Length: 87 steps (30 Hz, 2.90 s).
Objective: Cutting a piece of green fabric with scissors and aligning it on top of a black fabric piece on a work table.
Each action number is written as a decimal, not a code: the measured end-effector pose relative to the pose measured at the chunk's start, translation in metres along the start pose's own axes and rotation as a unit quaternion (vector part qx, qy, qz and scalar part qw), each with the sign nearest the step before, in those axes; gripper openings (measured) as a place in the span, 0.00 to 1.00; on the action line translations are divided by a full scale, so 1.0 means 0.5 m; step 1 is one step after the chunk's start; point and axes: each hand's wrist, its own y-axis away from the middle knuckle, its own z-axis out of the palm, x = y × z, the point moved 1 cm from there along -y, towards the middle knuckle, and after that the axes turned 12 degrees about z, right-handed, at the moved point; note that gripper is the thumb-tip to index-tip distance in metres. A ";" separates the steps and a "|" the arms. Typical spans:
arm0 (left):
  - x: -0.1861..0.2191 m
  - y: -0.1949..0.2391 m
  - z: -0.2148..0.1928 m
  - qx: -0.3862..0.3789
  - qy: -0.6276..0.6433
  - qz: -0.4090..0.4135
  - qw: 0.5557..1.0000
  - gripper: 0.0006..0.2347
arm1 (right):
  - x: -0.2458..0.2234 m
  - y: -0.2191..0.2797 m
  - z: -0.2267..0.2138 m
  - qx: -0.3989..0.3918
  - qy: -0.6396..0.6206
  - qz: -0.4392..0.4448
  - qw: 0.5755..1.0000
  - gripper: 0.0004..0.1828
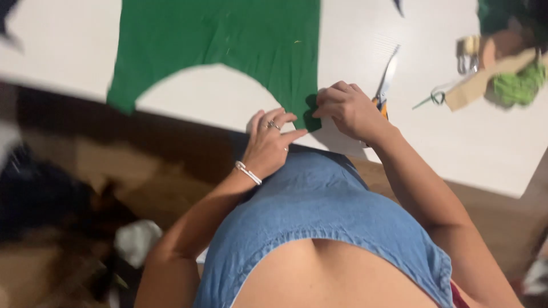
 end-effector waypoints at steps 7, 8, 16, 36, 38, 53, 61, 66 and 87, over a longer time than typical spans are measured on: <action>0.062 0.143 0.088 0.310 0.310 -0.347 0.829 0.08 | -0.028 0.005 0.038 -0.077 -0.073 -0.141 0.984 0.15; 0.070 0.153 0.117 0.344 0.491 -0.459 0.655 0.15 | -0.025 0.011 0.041 -0.092 -0.117 -0.122 0.981 0.15; 0.072 0.101 0.293 0.375 0.525 -0.422 0.637 0.11 | -0.021 -0.061 0.064 -0.112 -0.141 -0.158 0.971 0.08; 0.140 0.037 0.230 0.466 0.537 -0.461 0.531 0.15 | -0.059 -0.079 0.033 -0.185 -0.240 -0.202 0.931 0.03; 0.160 0.029 0.196 0.459 0.531 -0.462 0.543 0.13 | -0.062 -0.075 0.032 -0.206 -0.240 -0.193 0.929 0.04; 0.163 0.048 0.197 0.436 0.502 -0.440 0.603 0.06 | -0.059 -0.115 0.019 -0.270 -0.218 -0.158 0.925 0.05; 0.178 0.044 0.182 0.442 0.500 -0.464 0.582 0.05 | -0.071 -0.110 0.024 -0.246 -0.182 -0.185 0.934 0.04; 0.170 0.049 0.195 0.447 0.500 -0.457 0.585 0.05 | -0.076 -0.104 0.021 -0.240 -0.187 -0.161 0.939 0.05; 0.086 0.062 0.288 0.460 0.479 -0.421 0.618 0.09 | -0.033 -0.105 0.080 -0.220 -0.229 -0.176 0.932 0.04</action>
